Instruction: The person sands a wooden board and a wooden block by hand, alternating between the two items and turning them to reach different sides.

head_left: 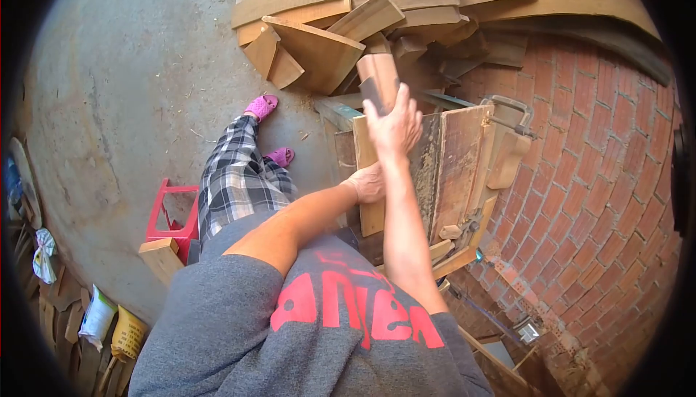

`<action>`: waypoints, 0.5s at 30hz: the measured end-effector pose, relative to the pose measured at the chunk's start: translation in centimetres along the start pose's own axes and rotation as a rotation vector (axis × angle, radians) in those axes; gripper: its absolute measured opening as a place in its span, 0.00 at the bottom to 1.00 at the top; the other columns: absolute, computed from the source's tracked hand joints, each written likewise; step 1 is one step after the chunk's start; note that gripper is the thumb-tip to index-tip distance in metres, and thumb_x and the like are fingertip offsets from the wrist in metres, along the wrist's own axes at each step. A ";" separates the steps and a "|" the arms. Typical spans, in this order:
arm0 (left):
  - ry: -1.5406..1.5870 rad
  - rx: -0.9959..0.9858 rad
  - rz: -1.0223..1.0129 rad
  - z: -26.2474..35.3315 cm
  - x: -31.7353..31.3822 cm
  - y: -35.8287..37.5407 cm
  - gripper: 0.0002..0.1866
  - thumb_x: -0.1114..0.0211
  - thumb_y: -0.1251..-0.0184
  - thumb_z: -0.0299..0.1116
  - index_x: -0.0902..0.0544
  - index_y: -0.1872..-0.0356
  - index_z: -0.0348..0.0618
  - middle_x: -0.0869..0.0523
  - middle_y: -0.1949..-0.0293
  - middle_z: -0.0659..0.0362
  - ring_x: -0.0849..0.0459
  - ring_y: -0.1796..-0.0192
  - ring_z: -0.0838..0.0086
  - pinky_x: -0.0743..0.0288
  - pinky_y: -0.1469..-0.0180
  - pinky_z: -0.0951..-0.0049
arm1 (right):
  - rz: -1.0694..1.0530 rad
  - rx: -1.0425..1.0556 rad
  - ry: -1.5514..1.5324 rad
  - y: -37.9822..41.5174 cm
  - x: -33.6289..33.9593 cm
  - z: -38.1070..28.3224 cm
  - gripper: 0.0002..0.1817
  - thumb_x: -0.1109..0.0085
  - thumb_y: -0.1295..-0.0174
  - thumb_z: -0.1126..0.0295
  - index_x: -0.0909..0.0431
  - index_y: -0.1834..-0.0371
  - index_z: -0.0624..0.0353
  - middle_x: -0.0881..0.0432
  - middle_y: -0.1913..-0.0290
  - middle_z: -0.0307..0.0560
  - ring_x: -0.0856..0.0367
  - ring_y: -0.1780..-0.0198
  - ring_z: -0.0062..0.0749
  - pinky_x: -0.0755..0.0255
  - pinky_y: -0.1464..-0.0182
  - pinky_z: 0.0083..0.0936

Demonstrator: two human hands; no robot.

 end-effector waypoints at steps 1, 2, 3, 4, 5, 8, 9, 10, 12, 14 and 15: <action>0.034 -0.003 -0.136 0.0 0.2 -0.2 0.29 0.60 0.23 0.45 0.34 0.25 0.49 0.39 0.22 0.55 0.46 0.19 0.63 0.62 0.17 0.58 | 0.000 -0.005 -0.003 0.3 -0.1 0.0 0.48 0.26 0.50 0.46 0.35 0.27 0.52 0.21 0.45 0.57 0.22 0.46 0.56 0.28 0.45 0.49; 0.064 -0.006 -0.268 -0.3 0.5 -0.4 0.29 0.60 0.22 0.45 0.35 0.24 0.49 0.40 0.21 0.56 0.48 0.18 0.63 0.64 0.17 0.58 | 0.033 0.010 0.003 0.4 0.3 -0.2 0.48 0.26 0.50 0.46 0.35 0.27 0.52 0.21 0.46 0.56 0.22 0.47 0.56 0.28 0.45 0.49; 0.430 0.060 -0.068 -0.1 -0.9 -0.6 0.25 0.58 0.23 0.43 0.31 0.30 0.50 0.33 0.29 0.55 0.40 0.24 0.63 0.54 0.20 0.58 | 0.071 0.031 0.013 0.2 0.7 -0.4 0.48 0.26 0.50 0.46 0.35 0.27 0.52 0.20 0.47 0.56 0.22 0.48 0.56 0.28 0.45 0.49; 0.797 0.126 0.142 -0.2 -2.7 -0.6 0.20 0.55 0.24 0.42 0.28 0.36 0.51 0.26 0.37 0.54 0.33 0.29 0.62 0.44 0.22 0.58 | 0.130 0.065 0.047 1.9 0.9 -0.6 0.48 0.25 0.51 0.47 0.35 0.28 0.52 0.20 0.48 0.55 0.22 0.49 0.56 0.28 0.46 0.49; 0.627 0.167 -0.054 0.3 -4.2 -1.2 0.23 0.55 0.24 0.42 0.30 0.31 0.51 0.27 0.34 0.53 0.36 0.26 0.62 0.47 0.21 0.60 | 0.060 0.043 0.024 3.8 1.2 -1.0 0.48 0.25 0.51 0.46 0.35 0.28 0.52 0.20 0.48 0.56 0.22 0.49 0.56 0.28 0.46 0.48; 0.493 0.113 0.176 0.2 -3.0 -0.9 0.23 0.55 0.24 0.43 0.30 0.32 0.50 0.27 0.33 0.53 0.36 0.26 0.62 0.47 0.21 0.60 | -0.095 -0.020 0.002 5.3 0.5 -0.7 0.48 0.25 0.52 0.46 0.34 0.28 0.53 0.20 0.47 0.57 0.22 0.47 0.56 0.28 0.45 0.48; 0.418 0.080 0.281 0.4 -2.4 -0.3 0.24 0.55 0.24 0.43 0.30 0.32 0.50 0.28 0.33 0.53 0.36 0.25 0.62 0.48 0.21 0.60 | 0.001 -0.003 -0.026 4.0 0.7 -0.5 0.48 0.25 0.51 0.46 0.34 0.28 0.53 0.20 0.47 0.57 0.22 0.47 0.56 0.28 0.45 0.48; 0.339 0.045 0.387 0.6 -1.6 0.3 0.24 0.55 0.24 0.43 0.30 0.32 0.50 0.28 0.33 0.53 0.36 0.25 0.61 0.48 0.21 0.59 | 0.101 0.014 -0.055 2.6 0.9 -0.4 0.47 0.25 0.51 0.46 0.33 0.29 0.54 0.20 0.47 0.57 0.22 0.47 0.57 0.28 0.45 0.49; 0.285 -0.027 -0.122 0.0 0.4 -0.5 0.30 0.57 0.28 0.40 0.32 0.28 0.39 0.36 0.23 0.52 0.47 0.19 0.59 0.63 0.17 0.50 | 0.079 -0.027 -0.002 -0.9 0.4 0.3 0.45 0.26 0.50 0.46 0.32 0.31 0.56 0.19 0.48 0.59 0.21 0.48 0.57 0.27 0.46 0.48; 0.239 -0.021 -0.122 -0.1 0.3 -0.3 0.28 0.57 0.25 0.41 0.30 0.28 0.43 0.33 0.24 0.54 0.45 0.19 0.60 0.62 0.18 0.53 | 0.055 -0.028 -0.018 -0.7 0.7 -0.1 0.45 0.28 0.48 0.46 0.34 0.29 0.54 0.20 0.47 0.56 0.23 0.45 0.56 0.29 0.45 0.50; 0.603 0.066 -0.033 0.5 -2.2 -0.3 0.28 0.58 0.24 0.42 0.30 0.28 0.45 0.33 0.24 0.55 0.45 0.19 0.61 0.62 0.18 0.55 | 0.075 -0.022 -0.014 0.7 1.2 -0.3 0.45 0.27 0.49 0.46 0.34 0.29 0.53 0.20 0.47 0.57 0.22 0.47 0.56 0.28 0.46 0.49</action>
Point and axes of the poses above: each hand's wrist, its own y-axis away from the middle knuckle, its own x-axis out of the back of the hand, z = x × y, the point moved 8 cm from there along -y, towards the middle knuckle
